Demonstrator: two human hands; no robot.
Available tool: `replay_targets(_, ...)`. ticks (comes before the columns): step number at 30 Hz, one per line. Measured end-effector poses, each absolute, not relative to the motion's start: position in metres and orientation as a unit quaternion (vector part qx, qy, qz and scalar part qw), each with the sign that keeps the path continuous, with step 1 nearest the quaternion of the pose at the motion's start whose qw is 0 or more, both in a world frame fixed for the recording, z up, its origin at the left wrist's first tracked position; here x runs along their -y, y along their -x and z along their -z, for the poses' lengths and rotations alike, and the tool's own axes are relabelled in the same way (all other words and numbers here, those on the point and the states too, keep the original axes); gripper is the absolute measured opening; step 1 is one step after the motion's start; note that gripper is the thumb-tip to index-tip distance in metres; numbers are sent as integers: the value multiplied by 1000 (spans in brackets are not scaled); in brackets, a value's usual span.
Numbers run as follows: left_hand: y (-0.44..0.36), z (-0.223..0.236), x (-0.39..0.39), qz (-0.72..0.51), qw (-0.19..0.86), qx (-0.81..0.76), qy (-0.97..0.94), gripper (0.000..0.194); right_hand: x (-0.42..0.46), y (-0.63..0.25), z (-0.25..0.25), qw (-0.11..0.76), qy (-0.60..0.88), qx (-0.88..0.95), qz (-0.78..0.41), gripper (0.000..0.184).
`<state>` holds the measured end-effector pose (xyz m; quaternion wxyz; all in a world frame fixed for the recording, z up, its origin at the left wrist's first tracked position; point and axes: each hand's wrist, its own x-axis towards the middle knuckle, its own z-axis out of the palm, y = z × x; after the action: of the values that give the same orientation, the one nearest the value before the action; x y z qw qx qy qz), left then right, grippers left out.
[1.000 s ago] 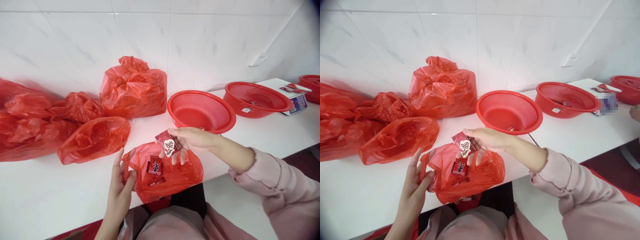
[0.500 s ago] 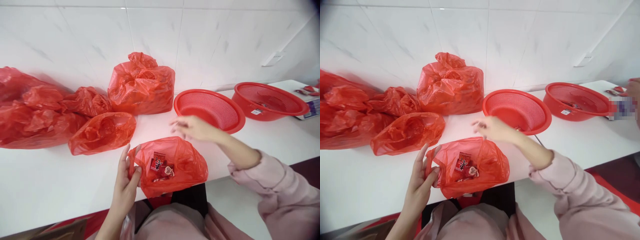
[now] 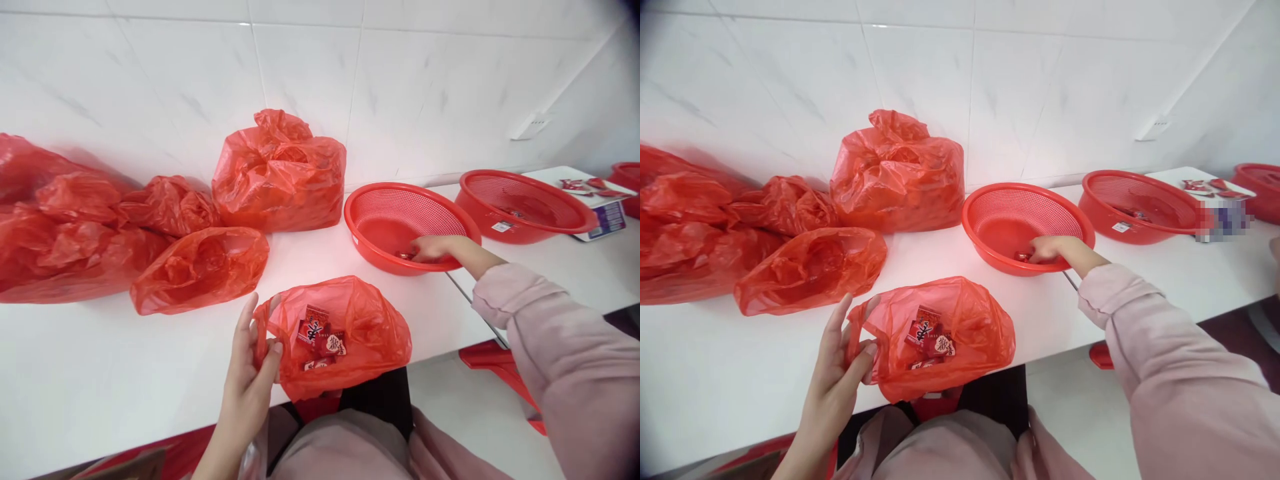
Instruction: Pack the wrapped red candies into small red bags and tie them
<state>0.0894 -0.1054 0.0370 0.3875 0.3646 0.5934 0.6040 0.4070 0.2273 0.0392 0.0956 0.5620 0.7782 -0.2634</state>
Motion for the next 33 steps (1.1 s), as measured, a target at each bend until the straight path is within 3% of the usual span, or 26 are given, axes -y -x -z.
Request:
replay_targets(7,-88,-36,104,-606,375,-602,-361,68,-201,-395,-74,-133,-392,-696,586,35)
replay_targets(12,-87,-34,101,-598,373,-602,-375,67,-149,-364,-91,-135,-253,-606,742,32)
replay_targets(22,-90,-37,102,-602,371,-605,-366,68,-107,-324,-96,-24,-140,-630,763,25)
replay_targets(28,-86,-33,103,-602,387,-592,-371,68,-75,-299,-94,-55,-188,-680,707,28)
replay_targets(33,-82,-27,102,-603,385,-582,-386,69,-55,-280,-88,15,-210,-734,646,19)
